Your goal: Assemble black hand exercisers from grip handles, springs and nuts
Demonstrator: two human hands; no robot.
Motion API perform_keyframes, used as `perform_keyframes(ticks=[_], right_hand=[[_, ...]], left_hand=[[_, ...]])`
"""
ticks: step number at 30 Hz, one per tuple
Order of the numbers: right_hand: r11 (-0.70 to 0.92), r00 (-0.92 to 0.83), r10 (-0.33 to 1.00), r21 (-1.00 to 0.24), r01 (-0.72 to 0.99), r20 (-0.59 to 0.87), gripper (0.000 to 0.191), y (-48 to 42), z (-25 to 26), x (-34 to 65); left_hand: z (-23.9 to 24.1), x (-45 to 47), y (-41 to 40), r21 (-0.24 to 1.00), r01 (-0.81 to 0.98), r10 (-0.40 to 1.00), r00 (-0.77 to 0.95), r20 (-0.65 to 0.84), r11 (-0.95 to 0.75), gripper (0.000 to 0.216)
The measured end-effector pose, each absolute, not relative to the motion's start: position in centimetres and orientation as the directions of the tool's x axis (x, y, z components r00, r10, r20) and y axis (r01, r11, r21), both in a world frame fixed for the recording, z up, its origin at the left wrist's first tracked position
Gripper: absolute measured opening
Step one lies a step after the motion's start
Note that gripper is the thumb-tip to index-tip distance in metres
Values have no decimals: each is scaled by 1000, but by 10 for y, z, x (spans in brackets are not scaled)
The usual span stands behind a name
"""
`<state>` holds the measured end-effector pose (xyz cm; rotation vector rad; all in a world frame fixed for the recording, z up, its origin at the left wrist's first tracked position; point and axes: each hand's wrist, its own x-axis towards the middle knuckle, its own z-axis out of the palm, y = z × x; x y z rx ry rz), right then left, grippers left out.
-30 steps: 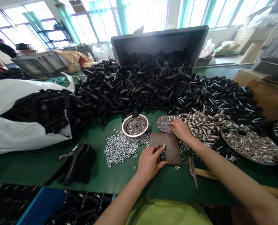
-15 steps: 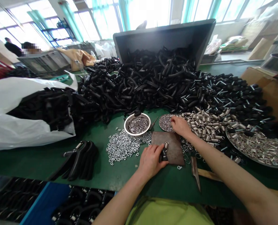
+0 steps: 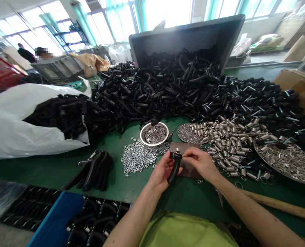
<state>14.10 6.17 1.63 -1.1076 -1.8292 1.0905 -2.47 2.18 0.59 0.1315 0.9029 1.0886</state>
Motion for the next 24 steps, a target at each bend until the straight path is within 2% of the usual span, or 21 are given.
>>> perform_keyframes(ticks=[5,8,10,12,15,17,19,22,24], right_hand=[[394,-377,893,-832,391,245,10,62,20,136],[490,-421,853,-752,442,309,10,63,19,141],[630,-511,767,-607,485,388,13,67,16,147],[787,-644,617,-371,494,452,22,76,10,155],[913,-817,391,-68,402,424,27,93,-2,165],[941,-884,303,36,337,355,25,102,-9,168],[945,-917,269,103,310,293,25,108,-13,169],[946,-926,274,102,308,261,25,106,-9,174],[925,-898,352,49,377,265,25,96,-2,184]], left_hand=[[7,-22,17,491,-724,817,175,-549,485,40],[6,-27,18,589,-650,845,163,-509,480,41],[5,-31,22,710,-524,878,196,-436,470,44],[5,-35,29,851,-333,910,236,-342,406,49],[4,-36,40,986,43,945,280,-167,161,53],[2,-33,43,941,332,953,301,-44,-61,57],[-1,-29,42,784,573,946,319,53,-237,63],[-9,-23,33,568,743,929,346,127,-355,68],[-14,-20,28,515,781,934,328,142,-353,68]])
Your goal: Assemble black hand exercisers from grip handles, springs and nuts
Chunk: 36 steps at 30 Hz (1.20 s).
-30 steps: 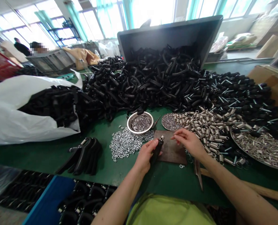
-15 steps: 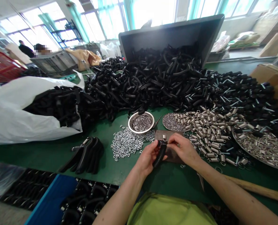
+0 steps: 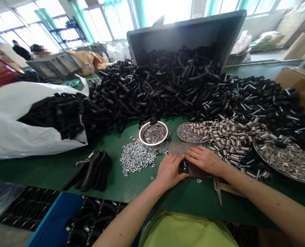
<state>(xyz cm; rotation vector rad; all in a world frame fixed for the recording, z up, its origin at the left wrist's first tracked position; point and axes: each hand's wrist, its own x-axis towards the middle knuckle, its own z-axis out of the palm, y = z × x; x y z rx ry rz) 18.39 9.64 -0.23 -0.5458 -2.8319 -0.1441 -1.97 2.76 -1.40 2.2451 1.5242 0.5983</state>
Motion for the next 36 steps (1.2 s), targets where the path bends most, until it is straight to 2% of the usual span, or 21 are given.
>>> perform_keyframes(ticks=[4,7,11,14,16,20,22,25,27,31,33,36], right_hand=[[723,-703,684,-60,688,195,23,56,5,233],[531,-527,847,-135,836,67,29,17,-11,285],[380,-387,922,-225,897,16,20,-17,-37,326],[303,-312,950,-303,904,18,22,-19,-24,316],[302,-301,951,-385,872,66,26,-11,1,294],[353,-221,932,-591,725,286,34,9,43,234],[392,-249,915,-554,735,318,34,18,46,211],[434,-410,900,-390,812,148,29,25,40,195],[439,-428,896,-374,817,116,30,26,40,194],[426,-279,892,-453,783,356,34,24,38,197],[404,-316,909,-393,826,271,32,26,32,198],[368,-380,925,-268,890,7,29,30,27,199]], left_hand=[[-20,-17,23,517,812,963,234,136,-271,62],[-20,-17,24,507,829,972,198,128,-236,59],[-18,-17,26,492,838,972,197,127,-235,59],[-18,-16,27,486,842,972,195,129,-234,59],[-18,-15,27,486,844,974,190,124,-226,59],[-16,-14,26,484,851,979,173,111,-205,60],[-16,-14,26,484,852,980,168,106,-198,60],[-16,-14,26,489,852,982,162,97,-189,59],[-16,-14,27,489,854,984,157,88,-180,59],[-16,-14,27,480,858,984,156,90,-180,61],[-16,-14,27,478,860,984,154,88,-178,61],[-15,-13,27,472,866,986,144,83,-167,59]])
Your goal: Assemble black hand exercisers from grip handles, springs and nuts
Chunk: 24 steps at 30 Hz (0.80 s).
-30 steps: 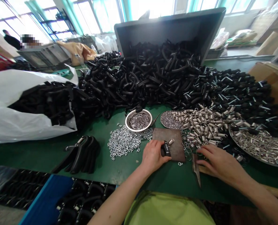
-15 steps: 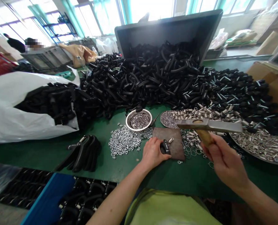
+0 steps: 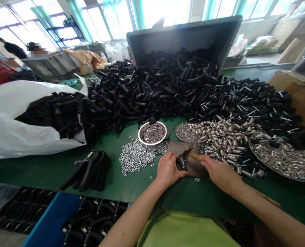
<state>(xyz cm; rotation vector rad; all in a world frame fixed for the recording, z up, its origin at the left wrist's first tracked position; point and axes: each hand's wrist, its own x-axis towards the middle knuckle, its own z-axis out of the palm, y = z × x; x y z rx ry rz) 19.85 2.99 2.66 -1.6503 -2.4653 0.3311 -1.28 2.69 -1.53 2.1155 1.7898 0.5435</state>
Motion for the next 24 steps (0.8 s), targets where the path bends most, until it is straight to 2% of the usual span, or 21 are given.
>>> perform_keyframes(ticks=[2,6,8,11,12,15,17,19,22,24], right_hand=[[345,-346,937,-277,897,47,30,30,32,200],[405,-268,894,-394,825,358,34,24,43,198],[431,-314,886,-357,829,342,34,24,37,195],[415,-394,909,-231,880,133,32,26,21,194],[405,-391,914,-201,892,104,32,26,16,196],[417,-376,896,-161,894,237,35,14,2,217],[466,-406,844,-104,879,349,36,-2,-11,243],[521,-475,786,-11,853,397,37,-18,-27,273],[568,-557,735,97,817,388,39,-29,-48,304],[578,-563,713,104,810,418,38,-25,-52,301]], left_hand=[[-16,-12,27,466,869,986,143,84,-166,60],[-17,-12,26,461,870,984,149,94,-176,61],[-17,-12,25,461,869,983,151,102,-181,60],[-16,-11,25,466,866,983,149,103,-180,59],[-16,-10,24,470,865,984,145,103,-177,58],[-16,-8,23,502,852,988,109,113,-151,57],[-17,-8,22,561,822,993,46,113,-102,56],[-17,-10,20,674,738,995,-46,85,-24,56],[-11,-12,19,870,481,987,-157,-38,110,57],[-5,-10,17,942,293,977,-177,-115,164,54]])
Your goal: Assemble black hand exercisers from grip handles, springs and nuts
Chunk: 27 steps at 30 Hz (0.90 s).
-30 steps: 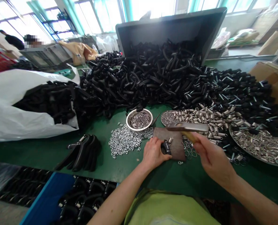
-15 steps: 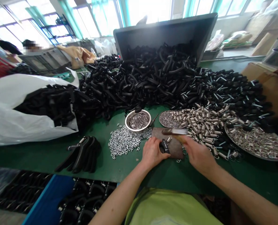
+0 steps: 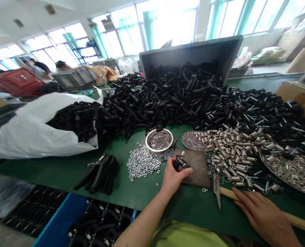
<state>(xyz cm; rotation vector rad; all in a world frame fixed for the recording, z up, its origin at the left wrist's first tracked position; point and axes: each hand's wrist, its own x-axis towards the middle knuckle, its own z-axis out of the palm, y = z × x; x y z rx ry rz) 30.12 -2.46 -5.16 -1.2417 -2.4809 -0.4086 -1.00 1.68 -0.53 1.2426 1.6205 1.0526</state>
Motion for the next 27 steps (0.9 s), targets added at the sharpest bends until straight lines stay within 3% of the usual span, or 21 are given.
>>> perform_keyframes(ticks=[5,9,11,13,15,17,18,23,25,27], right_hand=[[662,-478,627,-97,743,616,43,6,-22,218],[714,-424,621,-253,652,659,21,26,-4,157],[626,-346,755,-458,630,557,21,31,1,143],[437,-268,899,-678,591,346,24,33,6,138],[251,-222,963,-804,539,152,27,34,12,137],[197,-217,972,-830,521,94,30,37,17,141],[241,-235,963,-810,535,131,31,39,19,144],[629,-373,770,-515,583,518,21,53,16,161],[600,-317,794,-582,550,519,19,55,13,160],[386,-194,922,-789,478,334,23,55,12,154]], left_hand=[[7,13,4,965,-131,964,-109,-241,226,38],[11,24,-4,859,-441,955,-11,-296,261,33],[13,21,-3,825,-502,956,10,-294,259,32],[15,15,2,840,-498,970,4,-245,214,30],[16,10,7,861,-478,981,7,-195,175,29],[17,8,12,856,-483,981,30,-194,184,29],[17,7,14,842,-496,975,50,-216,213,30],[15,10,18,726,-529,898,241,-369,440,34],[15,10,19,725,-514,888,267,-373,459,35],[15,9,21,804,-455,924,196,-327,382,34]])
